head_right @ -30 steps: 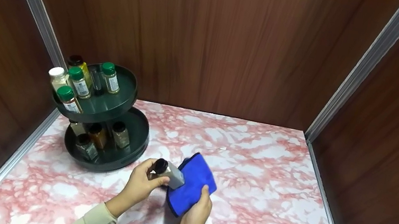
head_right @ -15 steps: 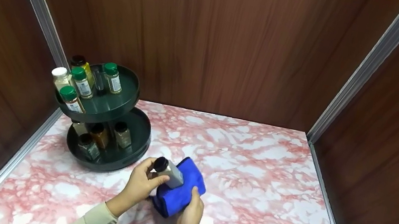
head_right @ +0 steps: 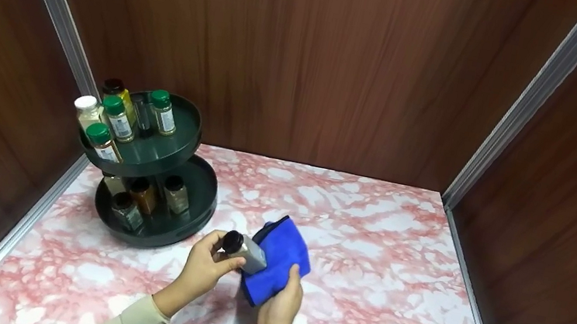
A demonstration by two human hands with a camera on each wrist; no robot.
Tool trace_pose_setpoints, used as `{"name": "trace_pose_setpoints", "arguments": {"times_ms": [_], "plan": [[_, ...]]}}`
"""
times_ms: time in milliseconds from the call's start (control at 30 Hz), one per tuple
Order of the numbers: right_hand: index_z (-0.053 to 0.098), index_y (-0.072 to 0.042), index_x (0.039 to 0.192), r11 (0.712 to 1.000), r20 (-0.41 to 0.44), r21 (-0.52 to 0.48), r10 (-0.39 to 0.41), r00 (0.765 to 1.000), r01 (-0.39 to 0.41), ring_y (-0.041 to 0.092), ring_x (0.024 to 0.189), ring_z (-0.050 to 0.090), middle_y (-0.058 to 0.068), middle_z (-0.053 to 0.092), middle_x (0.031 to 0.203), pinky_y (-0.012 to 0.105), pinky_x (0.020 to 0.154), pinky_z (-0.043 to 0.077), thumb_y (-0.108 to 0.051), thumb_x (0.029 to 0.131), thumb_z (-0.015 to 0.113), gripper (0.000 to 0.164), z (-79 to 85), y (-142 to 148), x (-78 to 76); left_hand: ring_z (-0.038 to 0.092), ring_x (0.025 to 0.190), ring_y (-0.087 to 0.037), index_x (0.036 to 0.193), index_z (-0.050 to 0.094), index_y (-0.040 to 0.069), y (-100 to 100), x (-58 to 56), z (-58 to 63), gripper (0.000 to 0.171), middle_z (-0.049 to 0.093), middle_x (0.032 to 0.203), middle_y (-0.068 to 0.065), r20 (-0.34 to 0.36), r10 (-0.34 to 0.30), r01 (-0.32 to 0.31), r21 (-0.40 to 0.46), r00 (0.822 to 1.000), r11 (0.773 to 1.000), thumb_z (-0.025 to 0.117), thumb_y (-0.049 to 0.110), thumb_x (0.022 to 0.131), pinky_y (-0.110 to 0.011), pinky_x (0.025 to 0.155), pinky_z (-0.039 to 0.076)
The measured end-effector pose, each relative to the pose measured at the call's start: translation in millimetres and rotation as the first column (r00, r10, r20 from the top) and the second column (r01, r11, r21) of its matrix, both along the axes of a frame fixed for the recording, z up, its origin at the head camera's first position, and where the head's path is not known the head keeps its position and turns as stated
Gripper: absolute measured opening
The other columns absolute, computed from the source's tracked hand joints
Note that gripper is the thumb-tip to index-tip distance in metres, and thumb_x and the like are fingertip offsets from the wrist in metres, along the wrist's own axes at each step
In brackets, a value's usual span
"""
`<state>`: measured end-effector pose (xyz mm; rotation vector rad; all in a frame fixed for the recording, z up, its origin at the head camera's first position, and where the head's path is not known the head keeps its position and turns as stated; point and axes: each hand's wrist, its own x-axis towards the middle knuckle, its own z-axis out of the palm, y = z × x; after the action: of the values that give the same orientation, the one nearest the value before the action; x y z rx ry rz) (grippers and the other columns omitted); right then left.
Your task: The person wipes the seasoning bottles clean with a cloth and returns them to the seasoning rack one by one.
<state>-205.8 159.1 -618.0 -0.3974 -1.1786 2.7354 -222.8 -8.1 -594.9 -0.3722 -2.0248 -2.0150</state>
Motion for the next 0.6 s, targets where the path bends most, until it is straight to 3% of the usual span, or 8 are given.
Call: {"name": "trace_pose_setpoints", "arguments": {"times_ms": [133,267,433,600], "plan": [[0.036,0.003,0.150,0.996,-0.002,0.016,0.085,0.996,-0.085,0.010,0.116,0.064,-0.002,0.066,0.125,0.028,0.101,0.051,-0.040,0.111,0.037,0.058,-4.9,-8,3.3,0.066,0.098,-0.016,0.111,0.065,0.004,2,-0.3,1.0,0.043,0.063,0.109,-0.009,-0.022,-0.013,0.014,0.040,1.000,0.999,0.090,0.012,0.077,-0.032,0.085,0.060],[0.044,0.007,0.143,0.989,-0.004,0.058,0.137,0.991,-0.137,0.015,0.110,0.068,0.003,0.071,0.118,0.031,0.097,0.055,-0.037,0.111,0.036,0.054,-7.6,-7,8.8,0.065,0.099,-0.016,0.113,0.065,0.006,0,-5.4,2.4,0.044,0.063,0.109,-0.008,-0.030,0.004,-0.004,-0.012,1.000,1.000,0.090,0.018,0.078,-0.032,0.085,0.060],[0.054,0.004,0.128,0.986,0.018,0.101,0.131,0.991,-0.133,0.019,0.099,0.072,0.006,0.074,0.106,0.034,0.090,0.058,-0.034,0.111,0.039,0.044,-8.9,1,14.2,0.066,0.096,-0.015,0.113,0.066,0.006,-6,-13.0,-1.0,0.043,0.063,0.107,-0.007,-0.026,0.071,-0.073,-0.093,0.997,0.993,0.090,0.016,0.078,-0.031,0.086,0.060],[0.049,-0.002,0.132,0.991,0.046,0.082,0.105,0.993,-0.108,0.015,0.101,0.069,0.001,0.073,0.109,0.031,0.093,0.056,-0.032,0.111,0.039,0.038,-6.1,12,16.8,0.067,0.099,-0.023,0.111,0.066,0.004,-15,-15.7,-8.7,0.043,0.063,0.107,-0.010,-0.024,0.109,-0.111,-0.099,0.994,0.989,0.090,0.010,0.076,-0.036,0.086,0.060]]}}
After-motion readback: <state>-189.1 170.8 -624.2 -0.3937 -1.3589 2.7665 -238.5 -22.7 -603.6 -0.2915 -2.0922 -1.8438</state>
